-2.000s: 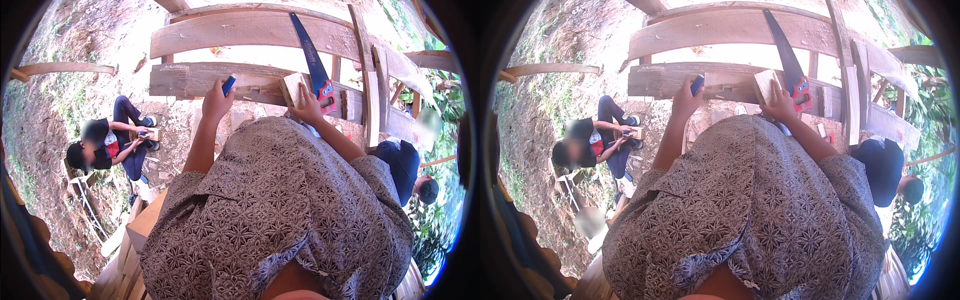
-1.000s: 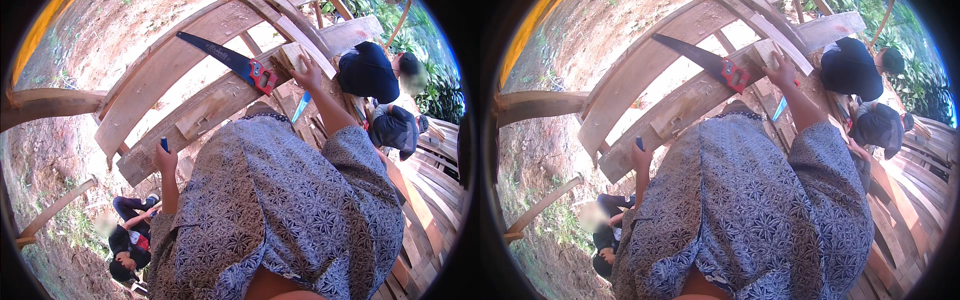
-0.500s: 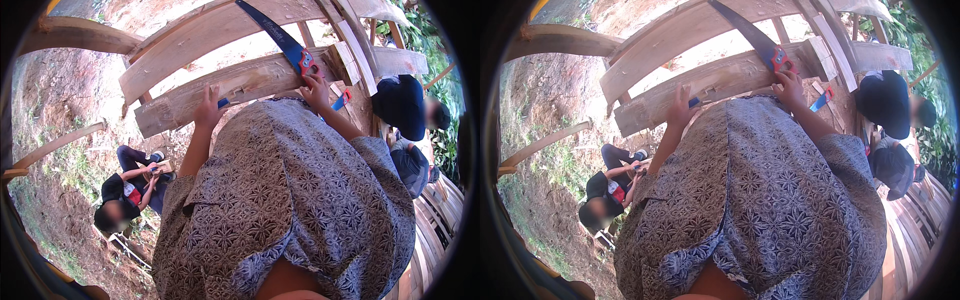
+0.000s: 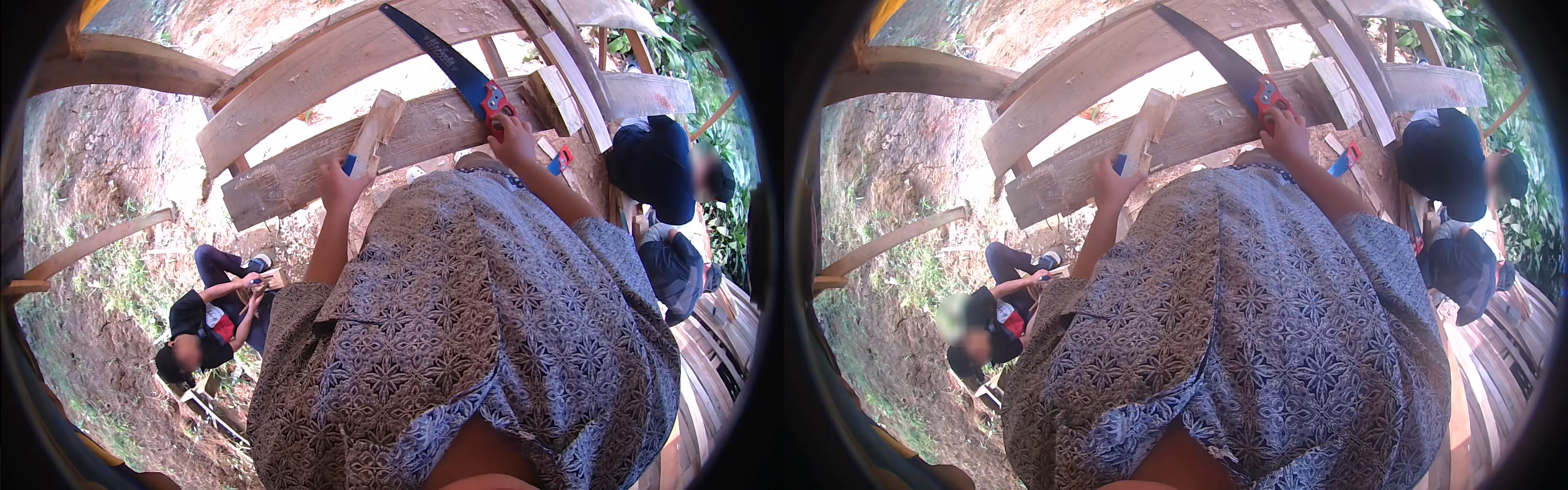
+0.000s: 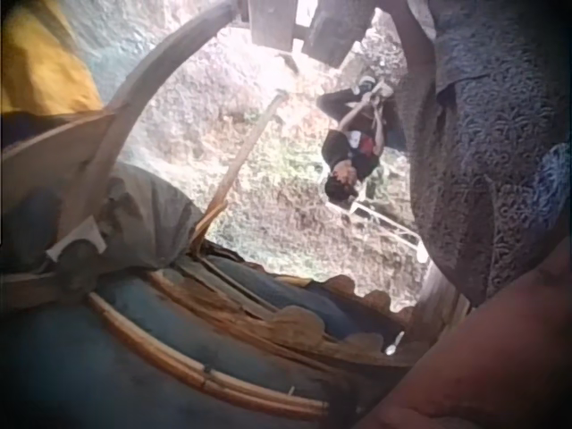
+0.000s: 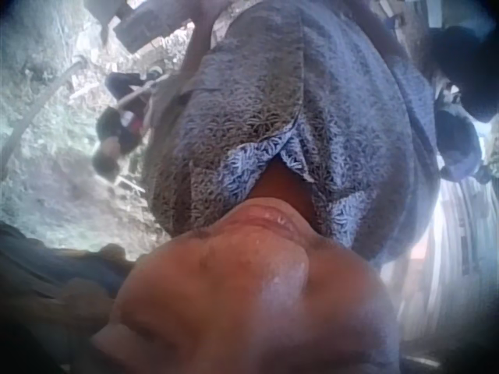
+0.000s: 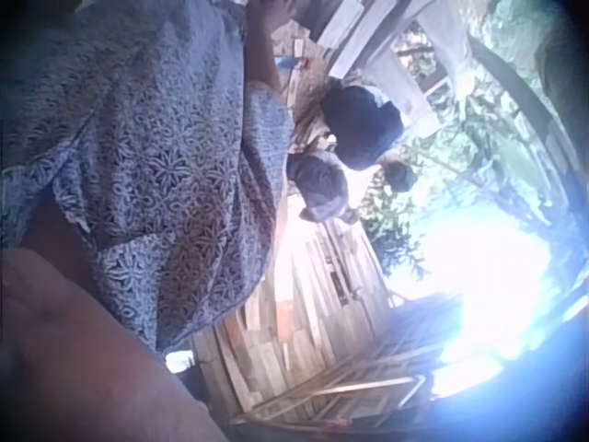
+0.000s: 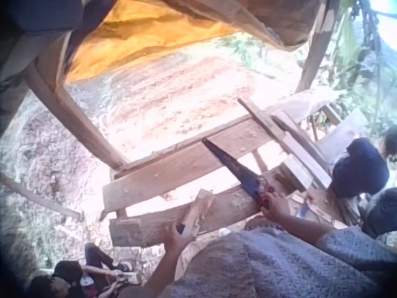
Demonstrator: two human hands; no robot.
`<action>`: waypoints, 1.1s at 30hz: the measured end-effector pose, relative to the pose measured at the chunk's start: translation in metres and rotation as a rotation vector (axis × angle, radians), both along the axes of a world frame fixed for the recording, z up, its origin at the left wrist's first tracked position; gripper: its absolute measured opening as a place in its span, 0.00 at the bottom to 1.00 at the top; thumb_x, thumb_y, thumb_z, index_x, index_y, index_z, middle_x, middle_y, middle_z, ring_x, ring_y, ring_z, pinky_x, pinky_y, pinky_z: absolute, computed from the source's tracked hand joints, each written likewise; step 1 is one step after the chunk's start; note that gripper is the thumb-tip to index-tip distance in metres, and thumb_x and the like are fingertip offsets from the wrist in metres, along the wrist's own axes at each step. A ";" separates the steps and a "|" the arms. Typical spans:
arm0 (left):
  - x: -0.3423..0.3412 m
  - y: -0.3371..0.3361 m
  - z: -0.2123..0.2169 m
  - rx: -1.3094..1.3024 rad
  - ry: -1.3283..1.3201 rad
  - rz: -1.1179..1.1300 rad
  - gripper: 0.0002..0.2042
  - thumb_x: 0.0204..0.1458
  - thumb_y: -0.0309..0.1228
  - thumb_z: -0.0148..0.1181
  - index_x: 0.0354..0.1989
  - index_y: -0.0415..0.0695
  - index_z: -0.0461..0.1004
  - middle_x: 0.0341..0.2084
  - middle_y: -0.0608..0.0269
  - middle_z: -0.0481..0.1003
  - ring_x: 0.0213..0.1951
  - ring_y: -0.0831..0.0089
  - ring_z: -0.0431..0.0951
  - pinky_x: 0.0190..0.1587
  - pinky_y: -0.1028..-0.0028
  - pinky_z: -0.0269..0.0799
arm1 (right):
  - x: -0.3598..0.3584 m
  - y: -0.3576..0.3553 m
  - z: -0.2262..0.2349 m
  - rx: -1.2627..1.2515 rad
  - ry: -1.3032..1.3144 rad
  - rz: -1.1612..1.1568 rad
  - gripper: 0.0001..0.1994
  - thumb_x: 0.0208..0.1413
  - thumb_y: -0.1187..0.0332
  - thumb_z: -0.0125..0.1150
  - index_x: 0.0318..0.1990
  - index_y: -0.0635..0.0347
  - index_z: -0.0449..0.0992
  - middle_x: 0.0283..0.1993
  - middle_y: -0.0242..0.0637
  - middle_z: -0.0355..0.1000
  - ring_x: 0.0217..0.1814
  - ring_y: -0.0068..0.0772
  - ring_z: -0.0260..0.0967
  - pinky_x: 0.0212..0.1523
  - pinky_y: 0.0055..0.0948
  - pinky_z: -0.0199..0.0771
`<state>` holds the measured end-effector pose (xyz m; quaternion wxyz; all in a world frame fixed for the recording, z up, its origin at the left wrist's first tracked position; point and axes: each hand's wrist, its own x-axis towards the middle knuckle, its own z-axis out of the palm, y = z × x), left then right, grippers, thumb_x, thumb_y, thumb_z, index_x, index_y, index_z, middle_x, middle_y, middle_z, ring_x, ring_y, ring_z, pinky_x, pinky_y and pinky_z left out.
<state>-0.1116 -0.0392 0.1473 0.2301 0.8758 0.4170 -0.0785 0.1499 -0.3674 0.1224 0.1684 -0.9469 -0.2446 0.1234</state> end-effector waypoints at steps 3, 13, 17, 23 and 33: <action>-0.003 -0.002 -0.007 -0.029 -0.106 0.048 0.37 0.35 0.53 0.81 0.48 0.38 0.77 0.46 0.45 0.75 0.49 0.49 0.79 0.50 0.58 0.76 | -0.002 -0.004 -0.001 0.034 -0.019 0.005 0.25 0.50 0.61 0.71 0.58 0.42 0.74 0.57 0.33 0.74 0.63 0.54 0.66 0.61 0.53 0.70; -0.021 -0.004 0.001 -0.392 -0.475 0.350 0.27 0.47 0.46 0.78 0.38 0.32 0.78 0.31 0.57 0.79 0.33 0.70 0.77 0.37 0.66 0.73 | -0.011 0.023 0.005 0.211 -0.042 0.042 0.25 0.55 0.57 0.71 0.60 0.47 0.75 0.58 0.42 0.74 0.59 0.49 0.69 0.59 0.46 0.72; -0.014 -0.026 0.044 0.056 -0.644 0.173 0.15 0.47 0.35 0.77 0.36 0.43 0.77 0.30 0.57 0.76 0.33 0.61 0.81 0.38 0.66 0.76 | -0.022 0.078 0.022 0.599 1.068 -0.061 0.28 0.63 0.51 0.66 0.65 0.54 0.72 0.61 0.45 0.73 0.57 0.42 0.74 0.56 0.42 0.75; -0.007 -0.047 0.085 0.285 -0.732 -0.164 0.15 0.48 0.30 0.75 0.41 0.43 0.77 0.45 0.56 0.76 0.46 0.57 0.79 0.46 0.62 0.77 | -0.036 0.147 0.129 0.789 1.390 -0.185 0.27 0.65 0.53 0.64 0.63 0.61 0.71 0.58 0.44 0.74 0.53 0.40 0.79 0.53 0.38 0.81; -0.037 -0.044 0.070 0.152 -0.851 0.107 0.15 0.51 0.30 0.74 0.43 0.41 0.77 0.44 0.54 0.79 0.44 0.53 0.82 0.47 0.62 0.78 | -0.009 0.236 0.164 0.675 0.415 0.514 0.19 0.63 0.67 0.63 0.62 0.53 0.75 0.58 0.41 0.77 0.56 0.44 0.77 0.54 0.37 0.80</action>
